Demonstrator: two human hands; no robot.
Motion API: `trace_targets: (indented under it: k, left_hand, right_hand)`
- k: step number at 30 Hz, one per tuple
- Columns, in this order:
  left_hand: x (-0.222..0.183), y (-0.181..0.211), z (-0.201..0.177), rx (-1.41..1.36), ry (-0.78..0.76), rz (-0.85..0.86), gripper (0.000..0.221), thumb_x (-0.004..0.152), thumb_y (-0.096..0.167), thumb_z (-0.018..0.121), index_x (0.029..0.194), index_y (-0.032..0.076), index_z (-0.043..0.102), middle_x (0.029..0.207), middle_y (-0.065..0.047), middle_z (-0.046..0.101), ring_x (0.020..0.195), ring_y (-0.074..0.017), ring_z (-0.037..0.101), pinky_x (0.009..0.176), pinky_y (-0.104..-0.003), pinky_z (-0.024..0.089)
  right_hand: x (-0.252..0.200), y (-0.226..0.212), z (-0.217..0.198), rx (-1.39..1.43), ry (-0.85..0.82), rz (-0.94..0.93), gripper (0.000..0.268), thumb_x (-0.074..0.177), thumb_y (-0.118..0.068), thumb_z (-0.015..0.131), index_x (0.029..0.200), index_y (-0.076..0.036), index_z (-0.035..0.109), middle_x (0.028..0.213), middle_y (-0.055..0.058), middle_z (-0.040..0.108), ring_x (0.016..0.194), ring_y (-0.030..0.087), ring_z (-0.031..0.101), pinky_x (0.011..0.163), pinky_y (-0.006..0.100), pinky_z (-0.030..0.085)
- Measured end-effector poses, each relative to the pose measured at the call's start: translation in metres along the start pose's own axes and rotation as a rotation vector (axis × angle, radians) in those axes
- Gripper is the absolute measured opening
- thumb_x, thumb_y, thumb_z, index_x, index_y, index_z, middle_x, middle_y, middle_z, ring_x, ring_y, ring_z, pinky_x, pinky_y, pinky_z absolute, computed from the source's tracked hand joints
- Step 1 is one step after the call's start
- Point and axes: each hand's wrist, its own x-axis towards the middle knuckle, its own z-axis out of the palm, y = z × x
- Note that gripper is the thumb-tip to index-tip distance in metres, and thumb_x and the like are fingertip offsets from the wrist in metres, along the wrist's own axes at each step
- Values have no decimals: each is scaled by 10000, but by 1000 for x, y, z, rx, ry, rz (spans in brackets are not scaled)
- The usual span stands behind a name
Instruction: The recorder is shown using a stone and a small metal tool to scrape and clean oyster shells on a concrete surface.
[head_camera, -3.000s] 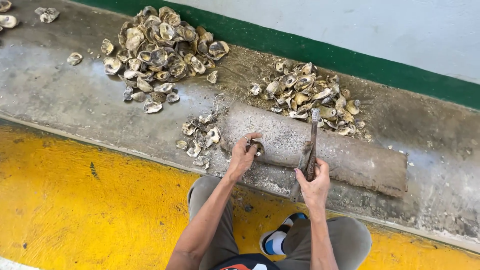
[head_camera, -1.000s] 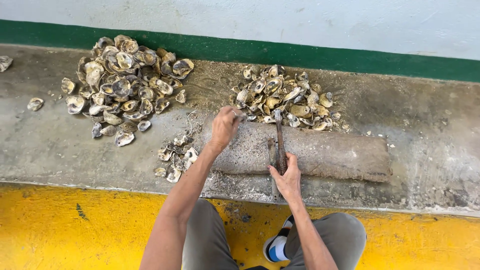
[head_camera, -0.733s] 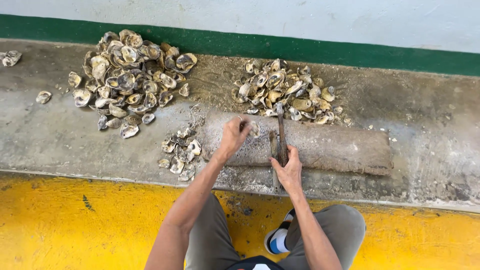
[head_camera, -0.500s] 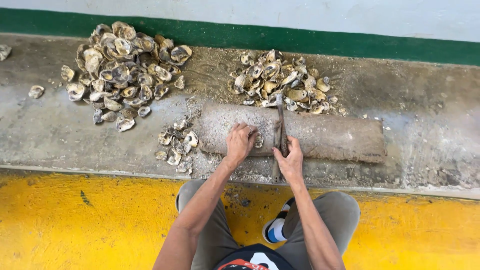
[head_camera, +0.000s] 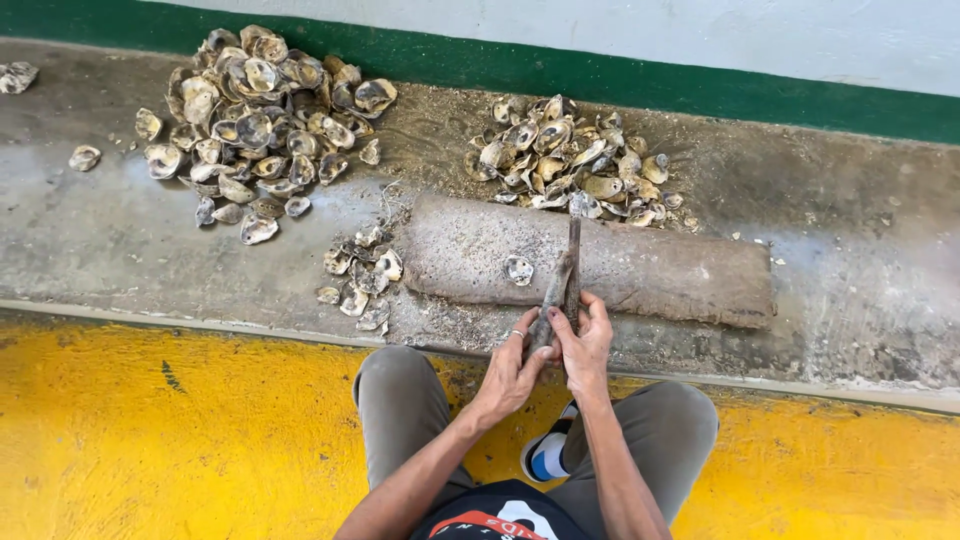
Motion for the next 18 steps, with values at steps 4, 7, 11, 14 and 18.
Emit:
trace_targets:
  k: [4,7,11,14,18]
  left_hand:
    - [-5,-27,-26,73,38,-74,509,1071,276,438,1512,22,434,768,-58,654,564,-119,588,465,-309,510]
    - [-2,-32,-54,81,124,-74,470,1071,258,442,1454,-1,530,730,-30,602,518,-93,516,385,-289,432]
    - [4,-24,-75,48,176,-112,502,1042,272,538,1431,-46,538,668,-6,590,522,-74,508,426,-256,414]
    - [13,-29,-79,76,182,-106,516,1029,277,568,1423,-55,543,658,8,597,538,-64,518,453,-247,425]
    - [21,-40,-77,140,166,-115,497,1026,267,565,1405,-54,571,651,1,594,525,-68,509,444,-261,417]
  right_hand:
    - [-14,-20,4,-46,5,42,355,992,-93,641,1281,26,473,848,143,699,414,49,436,315,232,340]
    - [-21,-14,-3,31,-57,82,316,1010,-141,553,1273,-15,430,879,141,727,401,50,444,311,225,358]
    - [-24,22,-15,66,-79,183,301,1039,-187,540,1270,-18,444,841,125,674,406,46,416,309,226,336]
    - [-24,34,-18,71,-76,226,309,1036,-210,537,1273,-38,436,822,115,658,403,46,413,308,225,332]
    - [-23,36,-20,92,-94,261,318,1040,-235,537,1288,-64,436,810,104,647,414,36,412,326,209,332]
